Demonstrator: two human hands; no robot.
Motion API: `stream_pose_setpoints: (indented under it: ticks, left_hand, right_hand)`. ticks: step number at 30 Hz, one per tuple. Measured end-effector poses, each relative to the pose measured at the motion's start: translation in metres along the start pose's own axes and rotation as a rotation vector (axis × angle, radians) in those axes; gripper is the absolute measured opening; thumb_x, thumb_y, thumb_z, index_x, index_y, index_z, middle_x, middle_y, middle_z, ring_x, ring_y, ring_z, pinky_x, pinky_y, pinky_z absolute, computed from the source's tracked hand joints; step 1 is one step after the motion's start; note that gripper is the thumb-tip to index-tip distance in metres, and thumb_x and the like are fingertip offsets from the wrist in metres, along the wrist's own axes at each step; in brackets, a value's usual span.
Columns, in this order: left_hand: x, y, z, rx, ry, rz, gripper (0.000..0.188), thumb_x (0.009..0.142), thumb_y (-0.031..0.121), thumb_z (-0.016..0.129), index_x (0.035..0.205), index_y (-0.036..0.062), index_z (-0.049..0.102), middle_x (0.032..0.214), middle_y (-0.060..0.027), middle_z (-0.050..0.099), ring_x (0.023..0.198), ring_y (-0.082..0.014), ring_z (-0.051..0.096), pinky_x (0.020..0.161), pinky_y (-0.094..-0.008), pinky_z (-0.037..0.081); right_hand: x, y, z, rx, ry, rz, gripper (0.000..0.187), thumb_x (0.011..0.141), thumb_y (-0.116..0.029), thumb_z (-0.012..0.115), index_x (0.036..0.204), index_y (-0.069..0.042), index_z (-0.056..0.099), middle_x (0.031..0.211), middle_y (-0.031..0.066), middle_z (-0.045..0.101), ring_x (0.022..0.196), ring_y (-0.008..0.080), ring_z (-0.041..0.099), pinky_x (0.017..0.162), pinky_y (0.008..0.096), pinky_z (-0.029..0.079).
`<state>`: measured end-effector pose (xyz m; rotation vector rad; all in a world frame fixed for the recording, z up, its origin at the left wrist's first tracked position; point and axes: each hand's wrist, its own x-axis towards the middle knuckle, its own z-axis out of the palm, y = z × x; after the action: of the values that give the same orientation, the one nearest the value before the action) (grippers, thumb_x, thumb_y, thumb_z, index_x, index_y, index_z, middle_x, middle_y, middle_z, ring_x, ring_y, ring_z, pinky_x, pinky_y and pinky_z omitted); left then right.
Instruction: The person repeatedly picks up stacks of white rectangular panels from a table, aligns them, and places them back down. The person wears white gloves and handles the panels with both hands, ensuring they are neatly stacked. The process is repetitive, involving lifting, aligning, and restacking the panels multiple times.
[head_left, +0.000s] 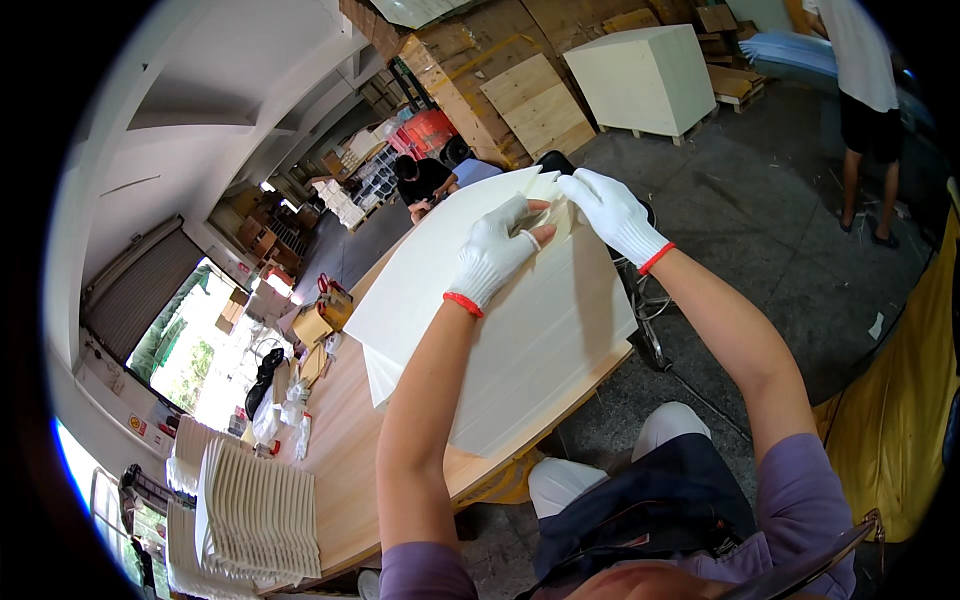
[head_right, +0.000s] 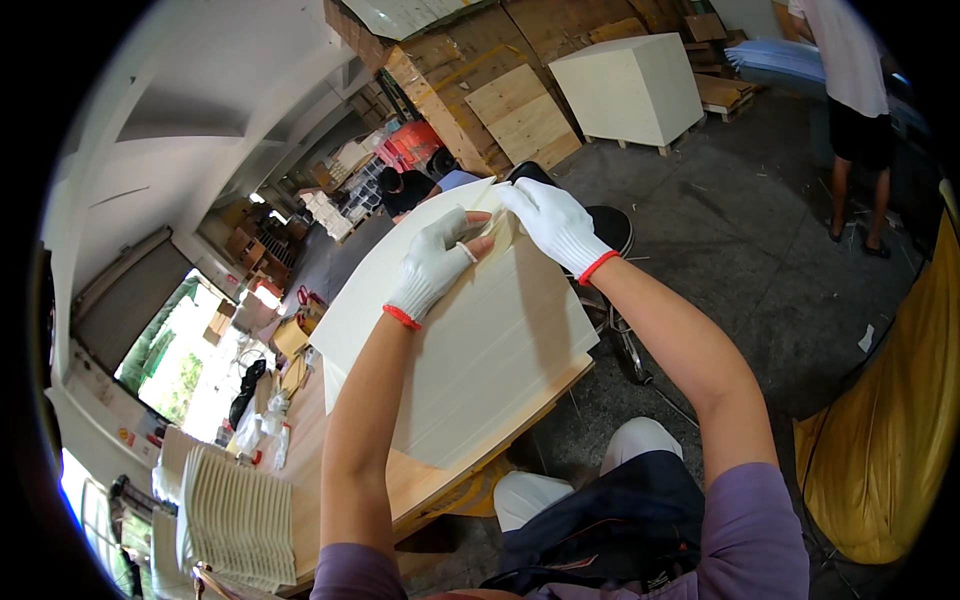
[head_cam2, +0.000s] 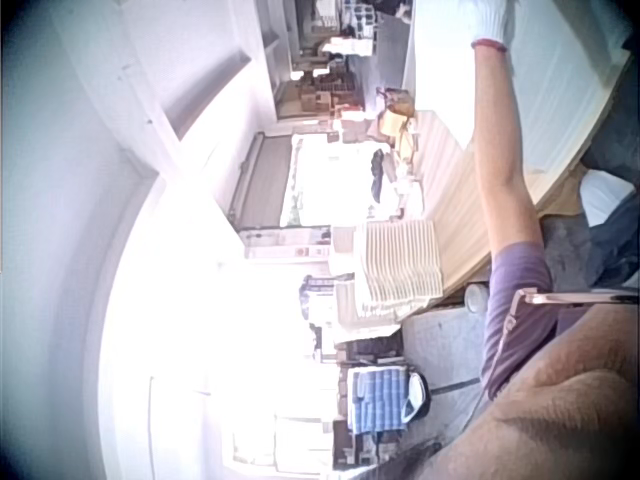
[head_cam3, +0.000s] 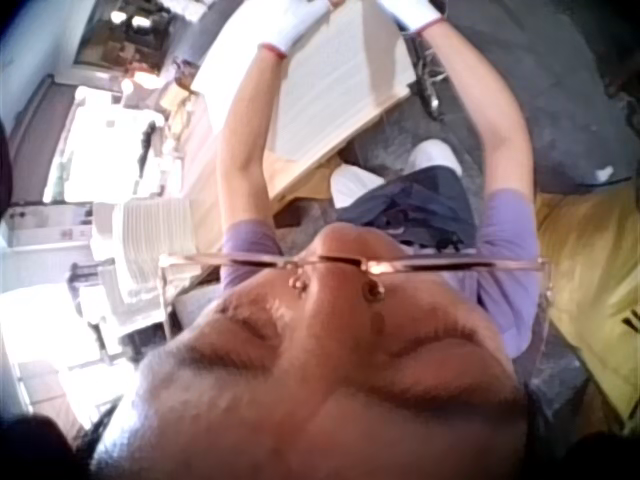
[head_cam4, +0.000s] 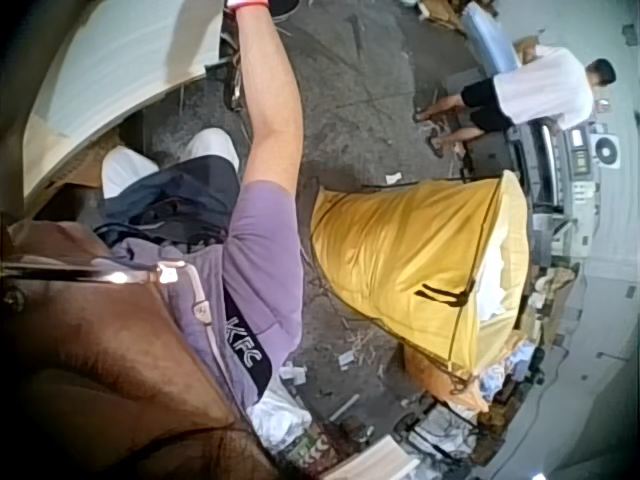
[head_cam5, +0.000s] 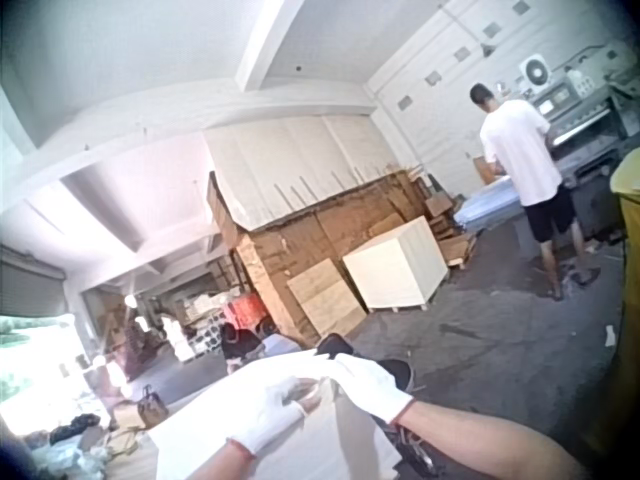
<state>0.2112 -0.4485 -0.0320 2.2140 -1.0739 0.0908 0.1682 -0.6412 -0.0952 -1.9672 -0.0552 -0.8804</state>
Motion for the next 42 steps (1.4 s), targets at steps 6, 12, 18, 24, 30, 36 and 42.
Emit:
stream_pose_setpoints:
  ticks: [6, 12, 18, 24, 30, 36, 42]
  left_hand:
    - [-0.001, -0.001, 0.0, -0.115, 0.003, 0.098, 0.054, 0.089, 0.018, 0.07, 0.138, 0.0062, 0.052, 0.123, -0.0185, 0.066, 0.115, -0.0234, 0.063, 0.096, -0.032, 0.047]
    - [0.0, -0.008, 0.004, -0.235, -0.029, 0.115, 0.063, 0.089, 0.012, 0.069, 0.147, 0.009, 0.044, 0.128, -0.0213, 0.064, 0.118, -0.026, 0.062, 0.096, -0.0322, 0.048]
    - [0.003, -0.013, 0.003, -0.191, 0.028, 0.141, 0.049, 0.092, 0.014, 0.063, 0.14, 0.0129, 0.053, 0.116, -0.018, 0.069, 0.102, -0.0215, 0.066, 0.089, -0.0317, 0.05]
    - [-0.002, 0.003, 0.001, 0.096, -0.006, 0.055, 0.029, 0.091, 0.023, 0.063, 0.119, 0.0152, 0.067, 0.08, -0.0092, 0.064, 0.074, -0.0159, 0.06, 0.074, -0.0318, 0.049]
    - [-0.002, 0.005, 0.001, 0.125, -0.007, 0.029, 0.033, 0.088, 0.029, 0.07, 0.117, 0.0143, 0.068, 0.075, -0.0065, 0.06, 0.07, -0.0147, 0.055, 0.07, -0.0322, 0.047]
    - [-0.001, 0.002, 0.0, 0.077, -0.03, 0.044, 0.032, 0.089, 0.026, 0.068, 0.119, 0.014, 0.068, 0.075, -0.0065, 0.06, 0.071, -0.0139, 0.055, 0.071, -0.0309, 0.047]
    - [-0.003, 0.004, 0.004, 0.073, 0.061, 0.116, 0.028, 0.094, 0.022, 0.059, 0.121, 0.0165, 0.067, 0.077, -0.009, 0.062, 0.073, -0.0168, 0.058, 0.072, -0.0323, 0.048]
  right_hand:
    - [-0.003, -0.009, -0.004, -0.006, -0.029, 0.048, 0.06, 0.098, -0.06, 0.037, 0.099, -0.005, 0.061, 0.087, 0.0192, 0.062, 0.088, 0.0379, 0.06, 0.078, 0.0427, 0.045]
    - [-0.003, -0.007, -0.001, -0.042, -0.004, 0.055, 0.063, 0.097, -0.064, 0.037, 0.098, -0.005, 0.061, 0.086, 0.0195, 0.063, 0.086, 0.0373, 0.061, 0.077, 0.0421, 0.045]
    - [-0.003, -0.008, -0.002, -0.022, -0.011, 0.053, 0.059, 0.098, -0.061, 0.039, 0.094, -0.005, 0.059, 0.082, 0.0189, 0.061, 0.083, 0.0376, 0.06, 0.074, 0.0432, 0.045]
    - [-0.003, -0.007, 0.0, -0.049, 0.015, 0.033, 0.052, 0.1, -0.053, 0.041, 0.094, -0.005, 0.057, 0.083, 0.0197, 0.06, 0.083, 0.0398, 0.059, 0.073, 0.0442, 0.045]
    - [-0.004, -0.005, 0.001, -0.067, 0.038, 0.003, 0.047, 0.101, -0.049, 0.04, 0.097, -0.006, 0.058, 0.089, 0.0198, 0.062, 0.087, 0.0411, 0.059, 0.075, 0.0457, 0.045]
    - [-0.006, -0.003, 0.003, -0.032, 0.058, -0.035, 0.046, 0.102, -0.048, 0.039, 0.098, -0.006, 0.058, 0.091, 0.0192, 0.062, 0.088, 0.041, 0.059, 0.076, 0.0452, 0.045]
    - [-0.005, -0.007, -0.001, -0.003, 0.006, 0.048, 0.051, 0.102, -0.051, 0.039, 0.092, -0.004, 0.056, 0.082, 0.019, 0.059, 0.08, 0.0405, 0.056, 0.073, 0.0434, 0.044]
